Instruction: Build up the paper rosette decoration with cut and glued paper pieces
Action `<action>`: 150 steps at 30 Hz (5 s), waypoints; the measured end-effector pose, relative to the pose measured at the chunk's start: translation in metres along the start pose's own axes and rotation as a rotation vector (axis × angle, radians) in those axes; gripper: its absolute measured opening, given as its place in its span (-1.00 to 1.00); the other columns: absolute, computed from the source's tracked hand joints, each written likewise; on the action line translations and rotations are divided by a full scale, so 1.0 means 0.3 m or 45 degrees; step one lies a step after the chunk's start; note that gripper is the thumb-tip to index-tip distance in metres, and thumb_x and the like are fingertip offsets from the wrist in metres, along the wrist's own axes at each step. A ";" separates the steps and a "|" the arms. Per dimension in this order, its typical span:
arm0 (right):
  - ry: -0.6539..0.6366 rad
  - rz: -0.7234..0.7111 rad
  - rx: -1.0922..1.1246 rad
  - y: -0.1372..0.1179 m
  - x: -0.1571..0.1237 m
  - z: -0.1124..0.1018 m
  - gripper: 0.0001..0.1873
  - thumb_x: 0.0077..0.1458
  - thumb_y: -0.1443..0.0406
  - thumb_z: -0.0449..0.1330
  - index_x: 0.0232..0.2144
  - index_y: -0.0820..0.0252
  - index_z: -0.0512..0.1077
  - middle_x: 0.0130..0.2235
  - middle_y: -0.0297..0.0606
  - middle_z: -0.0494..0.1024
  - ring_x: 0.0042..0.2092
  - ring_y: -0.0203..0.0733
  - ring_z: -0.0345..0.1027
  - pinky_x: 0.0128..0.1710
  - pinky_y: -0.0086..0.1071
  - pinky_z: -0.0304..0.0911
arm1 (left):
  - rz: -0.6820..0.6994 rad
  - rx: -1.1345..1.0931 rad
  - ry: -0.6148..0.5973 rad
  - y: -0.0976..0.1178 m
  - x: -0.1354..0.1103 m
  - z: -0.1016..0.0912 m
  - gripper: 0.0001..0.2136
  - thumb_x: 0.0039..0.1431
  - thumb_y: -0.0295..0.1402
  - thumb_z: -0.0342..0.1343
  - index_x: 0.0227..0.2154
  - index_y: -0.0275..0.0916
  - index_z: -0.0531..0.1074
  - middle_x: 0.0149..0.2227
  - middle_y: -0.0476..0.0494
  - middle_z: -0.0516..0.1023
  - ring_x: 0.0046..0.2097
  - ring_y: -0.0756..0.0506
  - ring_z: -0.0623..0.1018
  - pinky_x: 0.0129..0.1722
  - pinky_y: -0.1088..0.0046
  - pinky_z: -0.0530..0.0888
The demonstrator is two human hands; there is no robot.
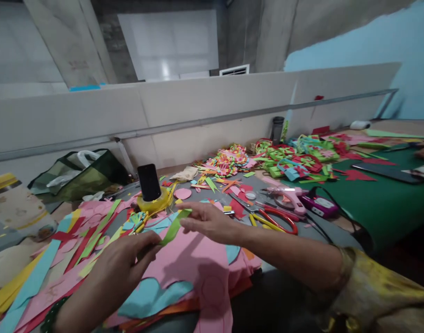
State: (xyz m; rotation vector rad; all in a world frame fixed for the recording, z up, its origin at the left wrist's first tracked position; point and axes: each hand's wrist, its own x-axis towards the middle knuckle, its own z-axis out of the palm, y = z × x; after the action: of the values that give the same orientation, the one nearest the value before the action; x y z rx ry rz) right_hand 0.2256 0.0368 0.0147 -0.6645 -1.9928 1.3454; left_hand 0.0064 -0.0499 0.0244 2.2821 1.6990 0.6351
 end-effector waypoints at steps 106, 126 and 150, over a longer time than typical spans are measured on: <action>0.334 0.236 0.320 0.123 0.123 0.062 -0.75 -0.10 0.16 0.32 -0.53 0.25 0.47 -0.53 -0.41 0.40 -0.48 -0.40 0.16 -0.49 -0.48 0.06 | -0.582 -1.964 -0.130 -0.073 0.167 0.217 -0.81 -0.04 -0.29 0.29 -0.51 -0.34 0.49 -0.69 0.02 0.39 -0.67 0.11 0.35 -0.67 0.68 0.28; 0.381 0.255 0.607 0.135 0.129 0.066 -0.74 -0.27 0.31 0.40 -0.48 0.22 0.41 -0.51 -0.42 0.44 -0.45 -0.35 0.29 -0.38 -0.40 0.22 | -0.449 -1.649 -0.212 -0.072 0.161 0.221 -0.72 0.07 -0.16 0.19 -0.40 -0.33 0.52 -0.62 0.05 0.32 -0.66 0.15 0.27 -0.65 0.64 0.17; 0.210 0.371 0.600 0.167 0.137 0.094 -0.63 -0.33 0.34 0.43 -0.39 0.24 0.42 -0.32 -0.30 0.52 -0.32 -0.26 0.44 -0.31 -0.37 0.35 | -0.560 -2.202 0.107 -0.089 0.188 0.225 -0.79 0.21 -0.33 0.08 -0.16 -0.26 0.53 -0.15 -0.20 0.59 -0.14 -0.06 0.56 -0.16 0.51 0.49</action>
State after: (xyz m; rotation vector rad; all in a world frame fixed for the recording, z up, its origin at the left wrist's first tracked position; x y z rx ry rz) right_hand 0.1801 0.0661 -0.0306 -0.8249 -1.4111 1.7889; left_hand 0.0285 0.0168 -0.0348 0.6367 0.7937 1.3015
